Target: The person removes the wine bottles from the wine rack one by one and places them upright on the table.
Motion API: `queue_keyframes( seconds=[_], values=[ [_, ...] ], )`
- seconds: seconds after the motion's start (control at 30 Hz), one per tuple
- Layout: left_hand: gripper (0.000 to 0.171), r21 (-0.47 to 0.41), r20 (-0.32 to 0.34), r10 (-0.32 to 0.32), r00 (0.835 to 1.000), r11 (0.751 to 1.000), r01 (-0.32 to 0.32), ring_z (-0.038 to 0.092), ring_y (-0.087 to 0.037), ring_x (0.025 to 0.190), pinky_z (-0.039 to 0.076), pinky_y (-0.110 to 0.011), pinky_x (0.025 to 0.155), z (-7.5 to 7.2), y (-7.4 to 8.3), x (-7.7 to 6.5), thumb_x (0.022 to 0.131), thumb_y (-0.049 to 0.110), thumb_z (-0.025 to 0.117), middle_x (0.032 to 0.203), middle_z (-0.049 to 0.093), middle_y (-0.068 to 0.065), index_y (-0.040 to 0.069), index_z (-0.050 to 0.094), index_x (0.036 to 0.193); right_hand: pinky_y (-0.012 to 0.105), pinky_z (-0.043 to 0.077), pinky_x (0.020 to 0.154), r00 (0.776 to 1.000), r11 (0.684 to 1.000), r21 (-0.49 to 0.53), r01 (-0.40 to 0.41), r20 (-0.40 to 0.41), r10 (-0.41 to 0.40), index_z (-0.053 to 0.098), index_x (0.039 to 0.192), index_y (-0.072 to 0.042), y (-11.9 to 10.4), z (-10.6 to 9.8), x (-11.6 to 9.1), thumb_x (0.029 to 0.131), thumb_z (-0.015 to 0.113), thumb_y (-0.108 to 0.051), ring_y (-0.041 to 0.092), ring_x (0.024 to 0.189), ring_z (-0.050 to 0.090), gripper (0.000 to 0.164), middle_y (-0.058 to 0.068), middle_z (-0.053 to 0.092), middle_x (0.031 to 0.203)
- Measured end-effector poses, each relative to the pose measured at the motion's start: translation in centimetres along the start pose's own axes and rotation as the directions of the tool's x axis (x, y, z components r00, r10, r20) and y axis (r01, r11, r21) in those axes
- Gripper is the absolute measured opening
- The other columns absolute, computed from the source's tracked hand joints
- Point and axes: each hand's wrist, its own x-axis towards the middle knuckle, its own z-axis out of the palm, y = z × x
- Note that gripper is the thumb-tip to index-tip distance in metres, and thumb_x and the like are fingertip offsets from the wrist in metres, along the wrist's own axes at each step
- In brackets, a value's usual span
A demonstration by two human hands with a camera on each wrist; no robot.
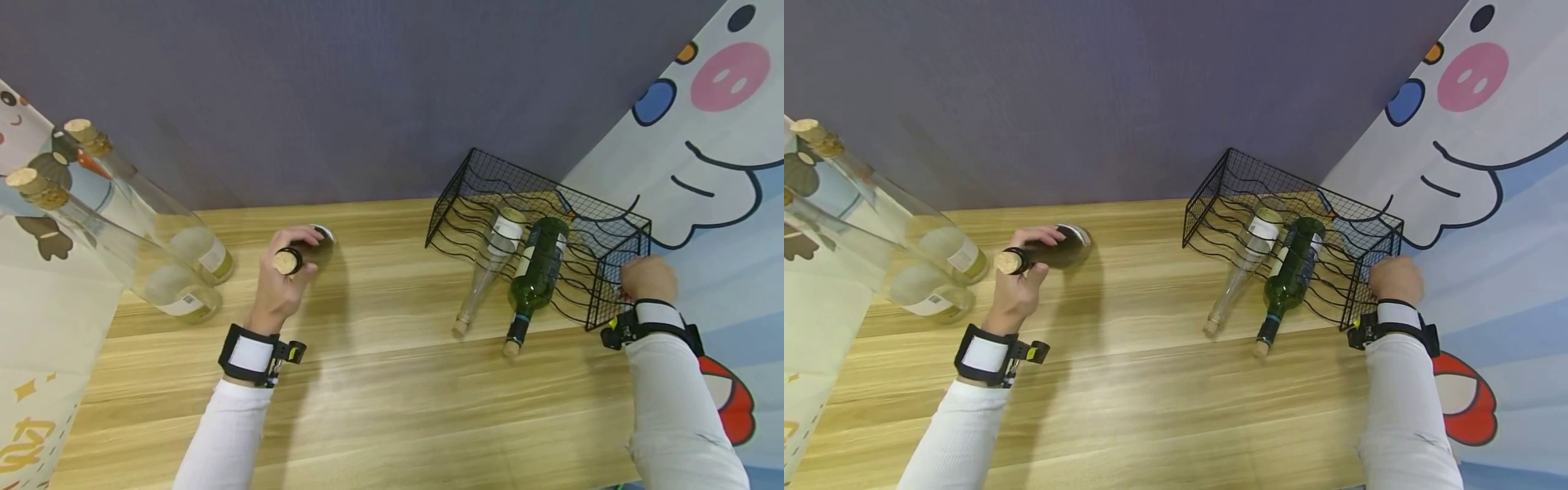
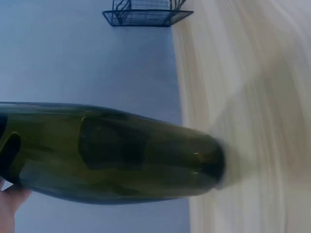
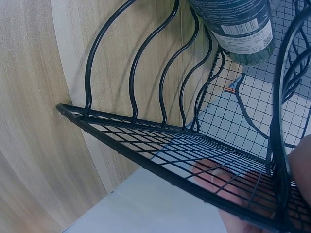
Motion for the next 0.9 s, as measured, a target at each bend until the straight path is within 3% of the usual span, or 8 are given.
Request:
queue_keyframes(
  seconds=[0.1,0.23,0.33,0.43,0.5,0.57,0.73,0.9],
  values=[
    [0.079,-0.034,-0.045,0.028,0.999,0.999,-0.030,0.063,-0.012,0.102,0.048,-0.024,0.094,0.4,0.4,0.2,0.085,0.069,0.059,0.093,0.064,-0.025,-0.010,0.060,0.092,0.034,0.046,0.050,1.000,1.000,0.000,-0.005,0.000,0.005,0.050,0.092,0.013,-0.1,0.0,-0.2,0.104,0.018,-0.024,0.034,0.066,0.057,0.050,0.020,0.054,0.067],
    [0.079,-0.123,-0.151,0.057,0.987,0.989,-0.076,0.066,-0.012,0.092,0.052,-0.024,0.088,1.3,0.7,0.2,0.084,0.066,0.064,0.084,0.066,-0.019,-0.012,0.057,0.083,0.034,0.046,0.050,1.000,1.000,0.002,0.005,0.000,-0.005,0.051,0.090,0.013,-0.1,-0.1,-0.4,0.104,0.018,-0.023,0.032,0.064,0.057,0.050,0.019,0.055,0.065],
    [0.080,-0.182,-0.280,0.077,0.957,0.974,-0.132,0.067,-0.013,0.084,0.054,-0.024,0.082,2.2,0.7,0.1,0.082,0.064,0.067,0.080,0.067,-0.009,-0.015,0.054,0.077,0.032,0.045,0.048,1.000,1.000,0.000,0.018,0.000,-0.018,0.052,0.086,0.012,-0.1,-0.2,-0.5,0.103,0.018,-0.022,0.031,0.061,0.056,0.051,0.018,0.055,0.062],
    [0.083,-0.214,-0.402,0.092,0.911,0.958,-0.191,0.067,-0.012,0.077,0.055,-0.024,0.077,2.9,0.5,0.1,0.082,0.061,0.070,0.076,0.066,-0.004,-0.019,0.049,0.073,0.031,0.044,0.046,1.000,1.000,0.001,0.023,-0.001,-0.023,0.052,0.084,0.011,-0.2,-0.2,-0.6,0.103,0.019,-0.021,0.029,0.059,0.055,0.050,0.016,0.054,0.060],
    [0.084,-0.236,-0.455,0.094,0.886,0.946,-0.222,0.068,-0.011,0.073,0.055,-0.023,0.074,3.1,0.4,0.1,0.081,0.060,0.071,0.073,0.066,-0.003,-0.020,0.046,0.072,0.030,0.044,0.046,1.000,1.000,0.006,0.019,0.000,-0.019,0.053,0.083,0.011,-0.2,-0.2,-0.6,0.103,0.019,-0.021,0.028,0.058,0.055,0.050,0.016,0.054,0.060],
    [0.085,-0.248,-0.481,0.097,0.872,0.938,-0.242,0.068,-0.010,0.071,0.055,-0.022,0.071,3.2,0.4,0.1,0.081,0.060,0.072,0.071,0.066,-0.001,-0.021,0.045,0.071,0.031,0.045,0.047,1.000,1.000,0.004,0.018,0.000,-0.018,0.052,0.084,0.011,-0.2,-0.2,-0.5,0.103,0.019,-0.022,0.029,0.060,0.055,0.050,0.017,0.054,0.061],
    [0.084,-0.278,-0.477,0.102,0.873,0.925,-0.260,0.068,-0.008,0.065,0.055,-0.020,0.065,3.0,0.7,0.4,0.082,0.057,0.073,0.071,0.067,0.003,-0.021,0.043,0.068,0.039,0.049,0.056,1.000,1.000,-0.014,0.020,-0.003,-0.020,0.052,0.087,0.013,-0.2,-0.2,-0.5,0.103,0.020,-0.022,0.036,0.069,0.057,0.050,0.021,0.055,0.066],
    [0.082,-0.253,-0.456,0.096,0.885,0.939,-0.232,0.067,-0.007,0.062,0.055,-0.020,0.061,2.9,1.5,0.9,0.084,0.056,0.071,0.068,0.066,0.001,-0.020,0.046,0.067,0.037,0.048,0.054,1.000,1.000,-0.002,0.012,-0.015,-0.012,0.052,0.088,0.012,-0.4,-0.2,-0.5,0.103,0.020,-0.023,0.036,0.070,0.057,0.050,0.022,0.055,0.068]
  ],
)
